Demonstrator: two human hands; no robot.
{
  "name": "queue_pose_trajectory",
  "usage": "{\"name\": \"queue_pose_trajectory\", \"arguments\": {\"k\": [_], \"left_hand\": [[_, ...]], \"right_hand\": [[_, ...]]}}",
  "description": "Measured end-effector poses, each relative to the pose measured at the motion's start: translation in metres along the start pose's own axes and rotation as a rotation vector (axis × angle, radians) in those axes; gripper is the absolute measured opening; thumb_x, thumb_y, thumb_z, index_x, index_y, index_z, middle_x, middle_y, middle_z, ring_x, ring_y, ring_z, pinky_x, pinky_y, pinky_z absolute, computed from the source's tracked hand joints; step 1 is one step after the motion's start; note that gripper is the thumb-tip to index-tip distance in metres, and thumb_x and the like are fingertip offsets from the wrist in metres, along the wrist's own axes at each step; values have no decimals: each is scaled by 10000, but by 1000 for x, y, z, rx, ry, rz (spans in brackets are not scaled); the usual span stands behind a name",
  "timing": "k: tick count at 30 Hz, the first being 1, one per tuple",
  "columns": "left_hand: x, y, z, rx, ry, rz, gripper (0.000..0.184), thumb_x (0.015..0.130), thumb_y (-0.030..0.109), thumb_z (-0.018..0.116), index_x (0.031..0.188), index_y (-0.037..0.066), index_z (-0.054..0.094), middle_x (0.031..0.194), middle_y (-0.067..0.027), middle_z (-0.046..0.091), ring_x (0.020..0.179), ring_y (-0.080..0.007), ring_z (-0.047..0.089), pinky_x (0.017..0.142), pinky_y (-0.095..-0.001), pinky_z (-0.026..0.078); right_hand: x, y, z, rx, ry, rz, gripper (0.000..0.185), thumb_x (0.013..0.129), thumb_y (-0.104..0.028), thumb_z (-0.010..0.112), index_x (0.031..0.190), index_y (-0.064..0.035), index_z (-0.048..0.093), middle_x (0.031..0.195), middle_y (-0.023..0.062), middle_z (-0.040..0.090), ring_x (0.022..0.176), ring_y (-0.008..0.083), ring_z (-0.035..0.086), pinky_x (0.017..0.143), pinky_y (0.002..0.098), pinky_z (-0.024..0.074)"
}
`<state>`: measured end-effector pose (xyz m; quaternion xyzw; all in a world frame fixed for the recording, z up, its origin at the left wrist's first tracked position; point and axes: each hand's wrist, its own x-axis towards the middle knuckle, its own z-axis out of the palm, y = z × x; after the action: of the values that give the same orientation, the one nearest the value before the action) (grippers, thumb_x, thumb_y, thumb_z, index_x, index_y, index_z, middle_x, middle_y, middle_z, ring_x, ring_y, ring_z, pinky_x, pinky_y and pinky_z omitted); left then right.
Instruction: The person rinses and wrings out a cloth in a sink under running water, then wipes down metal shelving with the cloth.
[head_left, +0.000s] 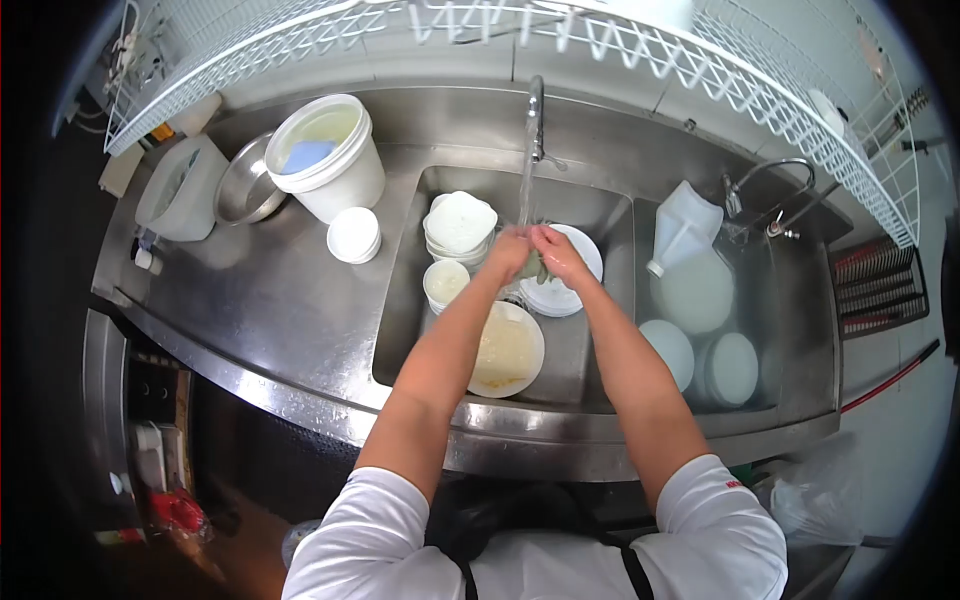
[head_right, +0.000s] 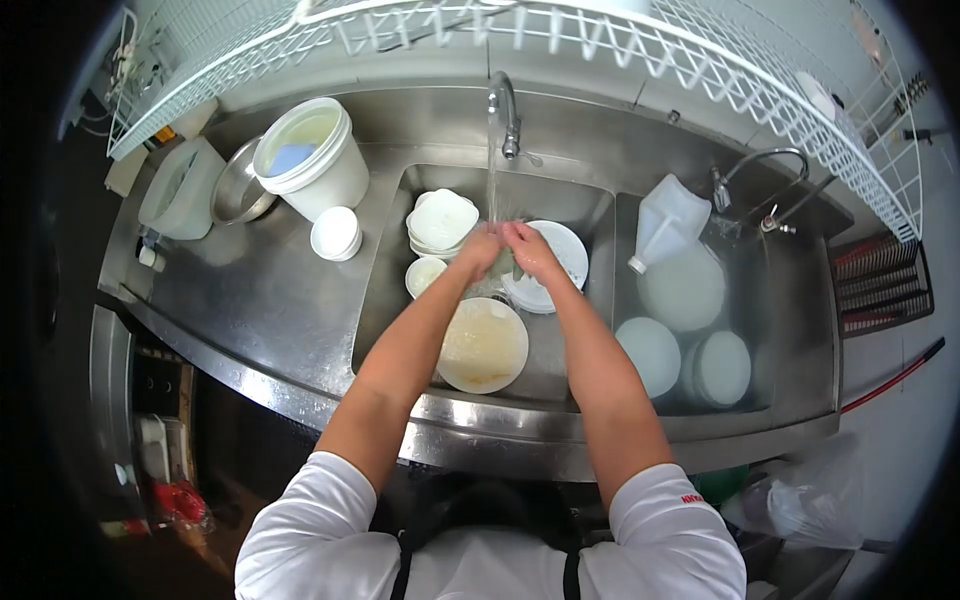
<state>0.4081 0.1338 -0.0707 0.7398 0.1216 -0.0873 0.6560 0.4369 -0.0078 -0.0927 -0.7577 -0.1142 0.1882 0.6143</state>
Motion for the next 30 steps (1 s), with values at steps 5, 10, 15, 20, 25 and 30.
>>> {"name": "queue_pose_trajectory", "arguments": {"k": [5, 10, 15, 20, 25, 30], "left_hand": [[-24, 22, -19, -406, -4, -299, 259, 912, 110, 558, 1096, -67, 605, 1009, -178, 634, 869, -258, 631, 752, -381, 522], [11, -64, -33, -798, -147, -255, 259, 880, 31, 527, 1120, -46, 585, 1030, -174, 622, 880, -254, 628, 733, -363, 527], [-9, -58, -18, -528, 167, -168, 293, 883, 6, 597, 1169, -53, 572, 980, -131, 641, 857, -216, 624, 720, -309, 516], [-20, -51, -19, -201, 177, -217, 428, 937, 195, 655, 1269, -52, 545, 941, -71, 664, 849, -170, 610, 754, -281, 491], [-34, -44, -5, -216, 129, 35, 388, 956, 319, 624, 1174, 1, 590, 958, -25, 649, 833, -142, 581, 764, -304, 470], [-32, -45, -11, -134, 38, 53, 459, 933, 389, 642, 1197, 22, 562, 994, -53, 637, 862, -167, 594, 760, -311, 481]], "right_hand": [[-10, 25, 30, 72, -8, 25, 444, 1009, -360, 514, 1336, -61, 522, 1228, 87, 606, 1131, 188, 530, 987, 331, 407], [-18, 37, 47, 220, -18, 25, 494, 965, -288, 575, 1371, -23, 477, 1253, 146, 600, 1159, 237, 551, 975, 341, 431], [-35, 45, 65, 201, 161, -117, 456, 914, -283, 644, 1294, -47, 555, 1163, 130, 637, 1098, 238, 582, 919, 357, 456], [-42, 25, 45, -349, 245, -54, 297, 931, -258, 634, 1110, -20, 639, 991, 135, 683, 917, 240, 639, 814, 353, 490], [-15, 12, 41, -238, 279, -85, 415, 945, -374, 592, 1032, 29, 636, 818, 177, 675, 759, 274, 637, 721, 384, 487], [8, -5, 17, -181, 152, 130, 524, 937, -485, 580, 1020, 29, 644, 939, 148, 685, 841, 223, 624, 742, 371, 483]]}}
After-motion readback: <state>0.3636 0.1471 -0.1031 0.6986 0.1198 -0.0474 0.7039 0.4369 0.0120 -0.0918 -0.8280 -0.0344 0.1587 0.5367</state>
